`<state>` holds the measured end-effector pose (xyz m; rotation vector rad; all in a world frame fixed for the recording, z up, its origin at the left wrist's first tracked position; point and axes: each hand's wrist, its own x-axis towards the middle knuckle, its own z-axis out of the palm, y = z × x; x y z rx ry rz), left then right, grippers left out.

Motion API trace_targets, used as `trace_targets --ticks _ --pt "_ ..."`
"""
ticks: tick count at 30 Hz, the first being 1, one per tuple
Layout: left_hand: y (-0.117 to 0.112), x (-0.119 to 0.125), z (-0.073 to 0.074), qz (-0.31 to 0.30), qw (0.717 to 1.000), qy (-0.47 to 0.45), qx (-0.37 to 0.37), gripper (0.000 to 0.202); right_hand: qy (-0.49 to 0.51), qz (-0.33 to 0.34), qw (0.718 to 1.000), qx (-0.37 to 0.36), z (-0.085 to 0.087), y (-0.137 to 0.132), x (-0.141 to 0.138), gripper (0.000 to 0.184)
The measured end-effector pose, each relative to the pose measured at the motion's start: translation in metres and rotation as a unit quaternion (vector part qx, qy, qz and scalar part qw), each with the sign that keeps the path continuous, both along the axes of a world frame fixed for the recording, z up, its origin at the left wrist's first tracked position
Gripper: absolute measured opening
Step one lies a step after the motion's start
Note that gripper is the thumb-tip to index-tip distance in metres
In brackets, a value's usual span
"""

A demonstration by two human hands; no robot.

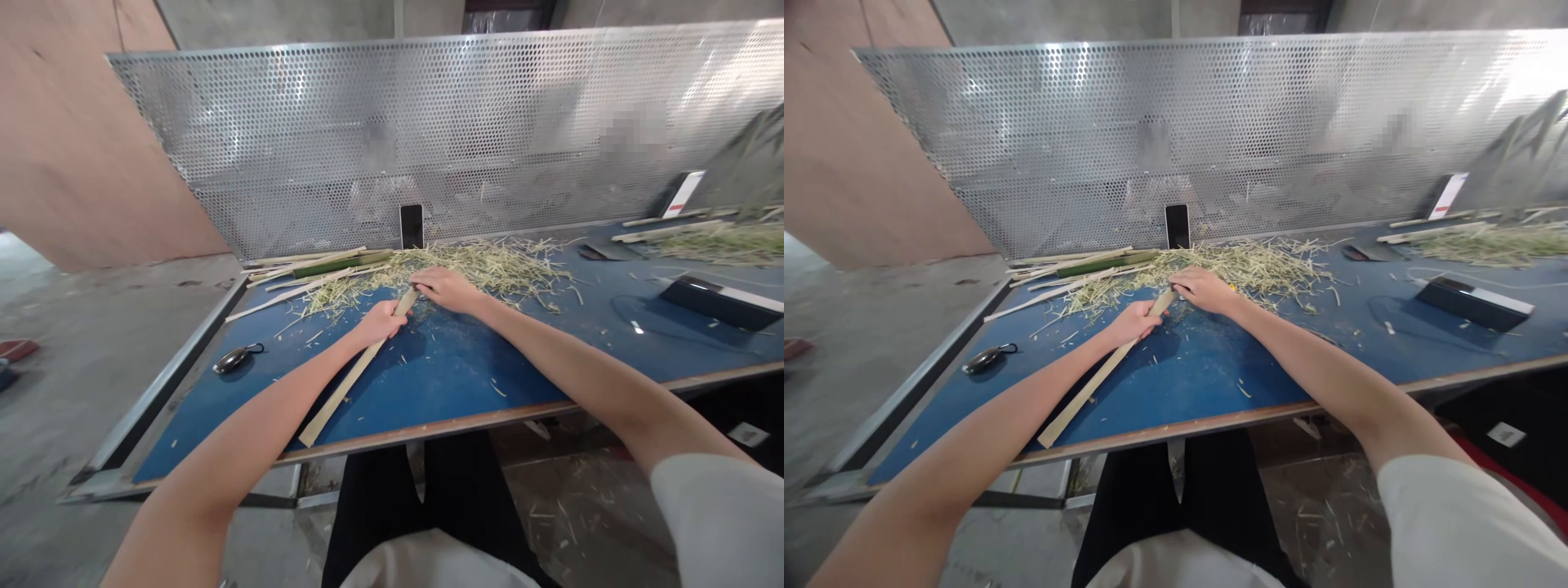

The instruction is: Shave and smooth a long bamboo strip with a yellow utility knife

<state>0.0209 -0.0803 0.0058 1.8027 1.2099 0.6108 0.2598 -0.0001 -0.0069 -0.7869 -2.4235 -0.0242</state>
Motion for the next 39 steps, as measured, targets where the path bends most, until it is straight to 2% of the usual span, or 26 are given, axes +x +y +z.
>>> trace_targets --ticks 5,13,23,29,39 --pt "-0.001 0.000 0.001 -0.001 1.000 -0.001 0.006 0.023 -0.017 0.051 0.999 0.008 -0.001 -0.004 -0.009 0.047" --pt "0.002 -0.001 -0.003 -0.025 0.999 0.006 0.021 0.019 -0.004 -0.004 1.000 -0.001 -0.006 0.009 0.003 0.049" --pt "0.000 -0.001 -0.004 -0.034 0.999 -0.010 0.016 0.020 0.007 0.033 0.999 -0.002 0.000 0.004 0.012 0.043" --pt "0.001 -0.001 -0.004 -0.032 0.999 -0.012 0.013 0.021 0.009 0.078 0.997 0.003 0.003 -0.008 0.002 0.041" --pt "0.001 -0.001 -0.004 -0.033 0.999 -0.001 0.014 0.021 0.033 0.066 0.997 -0.004 0.000 -0.002 0.009 0.037"
